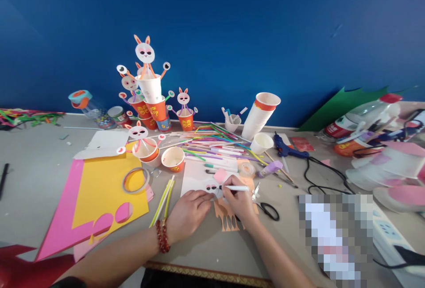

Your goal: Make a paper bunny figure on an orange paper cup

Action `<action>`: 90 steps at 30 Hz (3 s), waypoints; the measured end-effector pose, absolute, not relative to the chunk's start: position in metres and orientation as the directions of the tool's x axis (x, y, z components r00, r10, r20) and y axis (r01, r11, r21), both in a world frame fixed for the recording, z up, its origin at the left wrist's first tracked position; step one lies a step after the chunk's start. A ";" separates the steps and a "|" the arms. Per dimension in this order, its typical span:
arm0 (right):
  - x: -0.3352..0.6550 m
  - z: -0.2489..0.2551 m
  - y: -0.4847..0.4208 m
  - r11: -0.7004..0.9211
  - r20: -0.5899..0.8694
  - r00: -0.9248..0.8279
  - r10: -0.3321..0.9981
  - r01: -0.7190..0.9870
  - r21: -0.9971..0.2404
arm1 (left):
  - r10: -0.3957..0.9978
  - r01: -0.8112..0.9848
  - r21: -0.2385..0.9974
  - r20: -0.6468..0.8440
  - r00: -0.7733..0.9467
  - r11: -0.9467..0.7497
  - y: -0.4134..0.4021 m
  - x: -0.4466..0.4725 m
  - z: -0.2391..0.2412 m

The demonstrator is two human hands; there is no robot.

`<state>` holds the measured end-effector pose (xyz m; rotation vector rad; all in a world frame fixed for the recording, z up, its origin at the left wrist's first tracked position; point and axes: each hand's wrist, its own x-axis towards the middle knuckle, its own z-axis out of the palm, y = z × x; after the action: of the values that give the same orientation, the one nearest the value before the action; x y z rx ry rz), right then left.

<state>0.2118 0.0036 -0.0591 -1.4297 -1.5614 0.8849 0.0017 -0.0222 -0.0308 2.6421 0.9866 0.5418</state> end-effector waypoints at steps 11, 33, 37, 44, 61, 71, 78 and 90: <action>0.211 -0.057 0.004 0.085 0.091 -0.002 0.996 0.363 -0.928 | 0.672 0.572 0.377 0.232 0.703 -0.728 -0.022 0.002 -0.032; 0.219 -0.010 -0.011 0.064 0.049 0.123 0.991 -0.121 -0.991 | 0.730 0.476 0.599 0.295 0.616 -0.644 -0.022 -0.004 -0.027; 0.216 0.006 -0.029 0.050 0.052 -0.016 0.999 -0.076 -0.996 | 0.855 0.418 0.825 0.140 0.500 -0.379 -0.020 -0.004 -0.018; 0.203 0.006 -0.046 0.090 0.091 -0.014 0.996 -0.073 -0.993 | 0.850 0.192 0.980 -0.052 0.524 -0.058 -0.014 -0.005 -0.001; 0.187 -0.002 -0.055 -0.003 0.028 -0.152 0.988 -0.196 -0.981 | 0.733 0.268 0.916 0.041 0.679 -0.299 -0.030 -0.012 0.024; 0.162 -0.017 -0.068 0.173 0.138 0.107 0.985 -0.505 -0.845 | 0.737 0.236 0.910 0.103 0.668 -0.340 -0.044 0.007 0.045; 0.180 -0.001 -0.047 0.129 0.095 0.107 0.990 -0.377 -0.917 | 0.750 0.258 0.889 0.132 0.648 -0.379 -0.017 0.024 0.046; 0.234 -0.022 -0.053 -0.038 -0.075 0.242 0.967 -0.156 -0.987 | 0.847 0.818 0.244 0.272 0.457 -0.520 0.095 0.040 0.003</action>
<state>0.2341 -0.0528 -0.0223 -1.2465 -0.8890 1.1315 0.0398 0.0952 0.0030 2.6142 1.4968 0.5576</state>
